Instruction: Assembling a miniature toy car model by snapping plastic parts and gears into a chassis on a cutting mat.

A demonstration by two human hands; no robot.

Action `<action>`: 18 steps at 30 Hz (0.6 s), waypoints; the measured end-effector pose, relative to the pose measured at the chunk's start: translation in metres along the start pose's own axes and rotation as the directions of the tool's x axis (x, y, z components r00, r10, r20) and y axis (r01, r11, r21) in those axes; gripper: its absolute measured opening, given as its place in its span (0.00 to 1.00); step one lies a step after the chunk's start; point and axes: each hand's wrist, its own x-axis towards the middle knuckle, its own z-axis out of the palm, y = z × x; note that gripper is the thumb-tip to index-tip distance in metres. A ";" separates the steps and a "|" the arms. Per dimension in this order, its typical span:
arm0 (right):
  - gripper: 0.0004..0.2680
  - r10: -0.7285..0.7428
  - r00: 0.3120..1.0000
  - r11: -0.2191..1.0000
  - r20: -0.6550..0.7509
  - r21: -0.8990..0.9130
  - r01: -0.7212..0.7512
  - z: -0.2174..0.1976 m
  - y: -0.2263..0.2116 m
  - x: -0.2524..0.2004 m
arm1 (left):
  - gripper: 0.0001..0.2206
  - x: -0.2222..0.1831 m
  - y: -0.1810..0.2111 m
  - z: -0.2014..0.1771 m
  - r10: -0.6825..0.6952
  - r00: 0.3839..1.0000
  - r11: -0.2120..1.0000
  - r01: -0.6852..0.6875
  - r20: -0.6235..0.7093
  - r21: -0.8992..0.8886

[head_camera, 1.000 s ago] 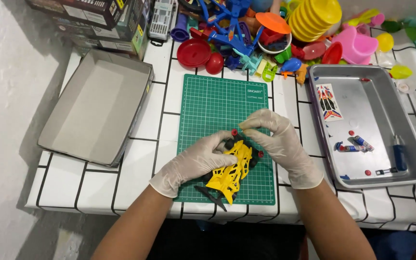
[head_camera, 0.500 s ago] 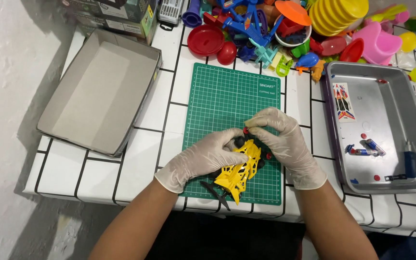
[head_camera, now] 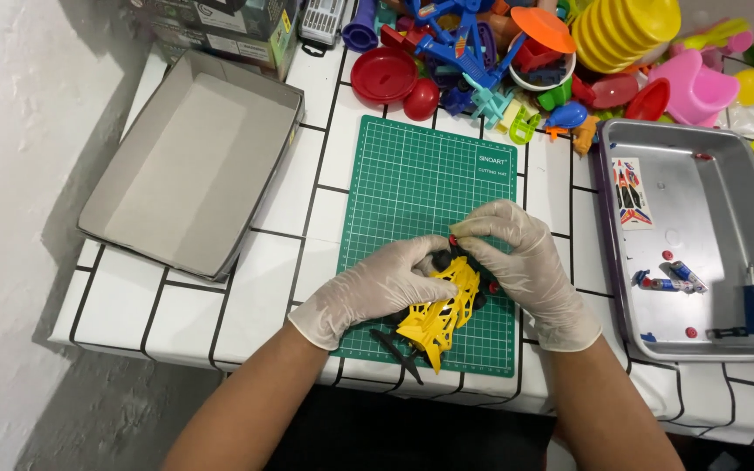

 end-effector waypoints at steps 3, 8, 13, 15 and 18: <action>0.03 -0.011 1.000 0.998 0.010 -0.069 0.011 -0.002 -0.010 0.002 | 0.33 0.002 -0.003 0.000 -0.001 1.000 1.000 0.001 -0.005 0.003; 0.03 -0.053 0.998 0.978 0.026 -0.199 0.057 -0.003 -0.016 0.002 | 0.31 0.001 0.000 0.004 0.012 1.000 0.999 -0.012 -0.020 0.037; 0.03 -0.086 0.996 0.964 0.034 -0.249 0.092 -0.004 -0.020 0.001 | 0.30 0.004 -0.003 0.004 0.000 1.000 0.999 0.002 -0.025 0.041; 0.02 -0.096 0.995 0.951 0.035 -0.291 0.102 -0.004 -0.018 0.000 | 0.30 0.004 -0.004 0.005 -0.006 0.999 1.000 0.007 -0.041 0.012; 0.02 -0.119 0.992 0.933 0.052 -0.336 0.130 -0.006 -0.020 -0.001 | 0.30 0.003 0.000 0.005 -0.008 0.999 0.999 0.010 -0.043 0.049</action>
